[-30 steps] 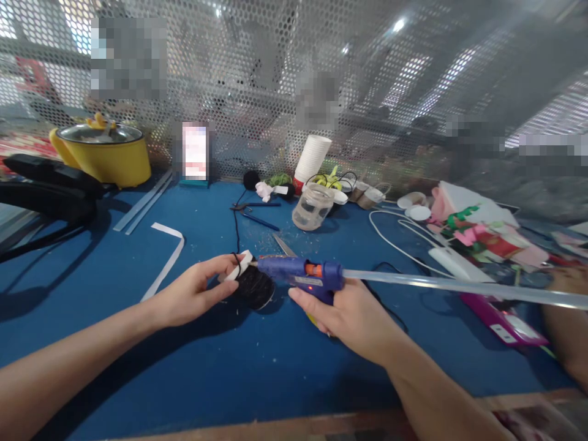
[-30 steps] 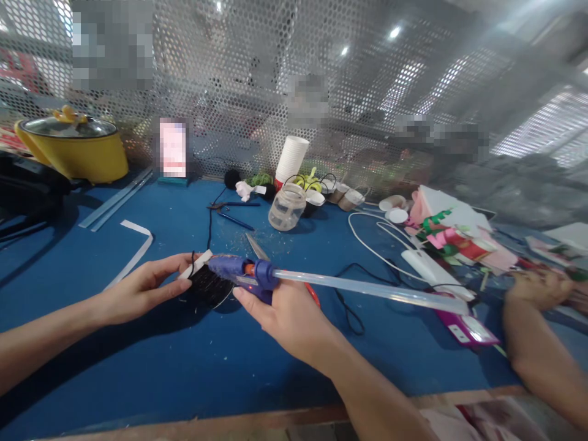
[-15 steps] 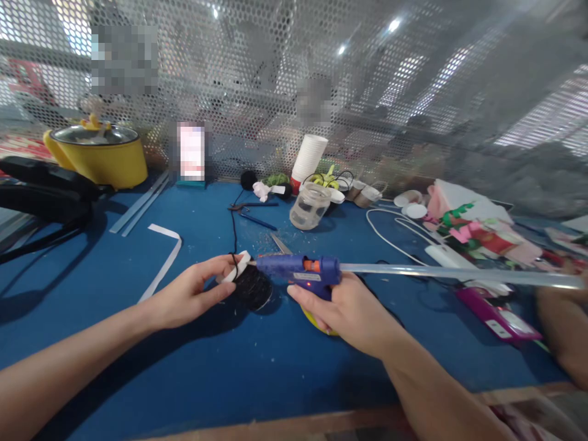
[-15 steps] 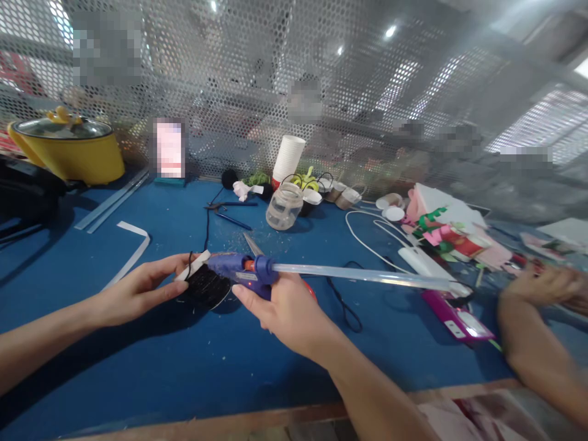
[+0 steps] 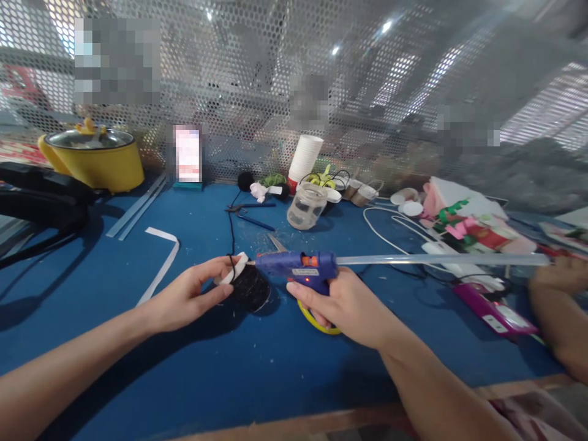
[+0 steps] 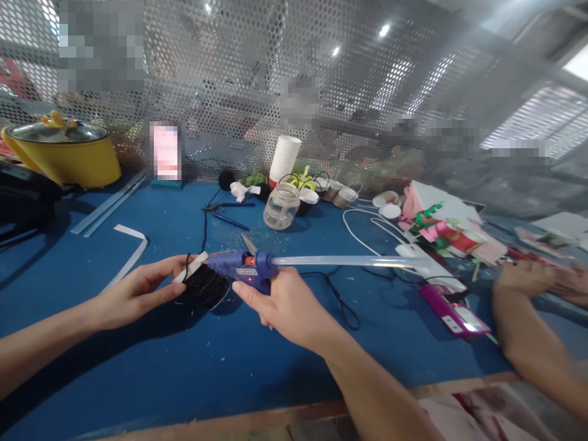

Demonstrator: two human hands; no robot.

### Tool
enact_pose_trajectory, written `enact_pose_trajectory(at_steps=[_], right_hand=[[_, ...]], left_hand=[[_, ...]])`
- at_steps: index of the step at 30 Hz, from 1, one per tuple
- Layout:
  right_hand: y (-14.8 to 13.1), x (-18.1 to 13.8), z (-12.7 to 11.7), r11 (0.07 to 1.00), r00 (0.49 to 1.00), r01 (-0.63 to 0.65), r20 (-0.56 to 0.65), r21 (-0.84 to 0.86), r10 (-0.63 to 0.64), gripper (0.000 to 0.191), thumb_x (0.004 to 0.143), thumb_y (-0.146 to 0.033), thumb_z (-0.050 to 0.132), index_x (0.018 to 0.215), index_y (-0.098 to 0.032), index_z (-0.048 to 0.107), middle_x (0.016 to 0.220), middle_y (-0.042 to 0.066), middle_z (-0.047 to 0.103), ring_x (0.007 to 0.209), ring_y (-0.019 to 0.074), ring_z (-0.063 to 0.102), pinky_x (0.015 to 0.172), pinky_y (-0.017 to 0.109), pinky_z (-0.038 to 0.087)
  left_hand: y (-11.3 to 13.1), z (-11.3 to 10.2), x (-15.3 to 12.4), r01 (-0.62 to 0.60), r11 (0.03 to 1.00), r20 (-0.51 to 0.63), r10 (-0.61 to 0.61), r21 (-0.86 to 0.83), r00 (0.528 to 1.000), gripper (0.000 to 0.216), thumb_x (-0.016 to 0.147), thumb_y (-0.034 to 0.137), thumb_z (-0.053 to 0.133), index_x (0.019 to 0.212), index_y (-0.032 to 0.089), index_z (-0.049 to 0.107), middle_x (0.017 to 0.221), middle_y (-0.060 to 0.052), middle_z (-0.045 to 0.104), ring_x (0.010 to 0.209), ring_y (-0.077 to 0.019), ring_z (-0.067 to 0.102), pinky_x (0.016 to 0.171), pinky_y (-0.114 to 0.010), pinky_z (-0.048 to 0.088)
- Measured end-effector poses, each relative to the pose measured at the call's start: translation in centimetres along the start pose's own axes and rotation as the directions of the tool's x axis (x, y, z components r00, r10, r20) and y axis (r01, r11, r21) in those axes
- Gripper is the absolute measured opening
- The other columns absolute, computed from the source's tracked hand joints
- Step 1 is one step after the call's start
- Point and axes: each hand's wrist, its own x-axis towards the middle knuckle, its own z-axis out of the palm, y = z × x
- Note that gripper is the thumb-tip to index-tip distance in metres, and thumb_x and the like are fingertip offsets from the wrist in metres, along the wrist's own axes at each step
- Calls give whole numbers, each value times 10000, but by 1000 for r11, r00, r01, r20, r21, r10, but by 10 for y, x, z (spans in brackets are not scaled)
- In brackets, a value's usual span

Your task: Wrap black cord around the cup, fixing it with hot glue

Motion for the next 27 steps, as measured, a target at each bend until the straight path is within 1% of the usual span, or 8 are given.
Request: enact_pose_trajectory(at_steps=[3,5,10,14,22,27], right_hand=[[-1,0,0,1000,999,-2,-34,-16,1,423,767,-414,474,419,-194,379,340,-34,435,334,83,433,406,204,400],[-1,1,0,1000,999,-4,-44,-25,3,419,767,-409,476,421,-191,388,343,-32,444,335,82,437,415,204,401],[1,1,0,1000,1000,-21,21,-2,21,441,770,-424,465,405,-193,374,346,-32,429,334,82,423,392,202,385],[1,1,0,1000,1000,-11,-14,-15,11,430,774,-408,463,412,-194,372,348,-31,432,336,84,429,409,208,394],[-3,-3,2,999,999,-30,18,38,30,338,751,-398,486,489,-191,432,373,-49,419,349,83,424,391,202,394],[-2,-3,2,999,999,-41,-31,0,41,358,742,-411,491,470,-192,416,362,-47,407,341,85,422,391,208,387]], left_hand=[[1,0,0,-4,1000,2,4,-1,1000,172,817,253,411,675,158,438,948,-92,569,1046,-205,471,909,-328,351],[1,0,0,-3,1000,-1,3,-3,1000,174,814,264,413,681,158,447,976,-101,569,1078,-219,454,915,-330,347],[0,0,0,10,1000,4,-10,-9,1000,173,812,261,415,671,163,431,1049,-115,549,1106,-232,435,930,-352,333],[-2,0,0,1,1000,9,-1,-2,1000,161,820,261,406,709,155,457,1016,-111,553,1086,-222,451,920,-336,347],[-1,0,0,15,1000,10,-15,-19,1000,173,820,261,418,678,163,433,1011,-106,556,1110,-229,432,925,-340,341],[-2,0,0,3,1000,11,-3,-14,1000,158,819,251,414,694,160,444,1023,-102,545,1107,-223,436,928,-335,332]])
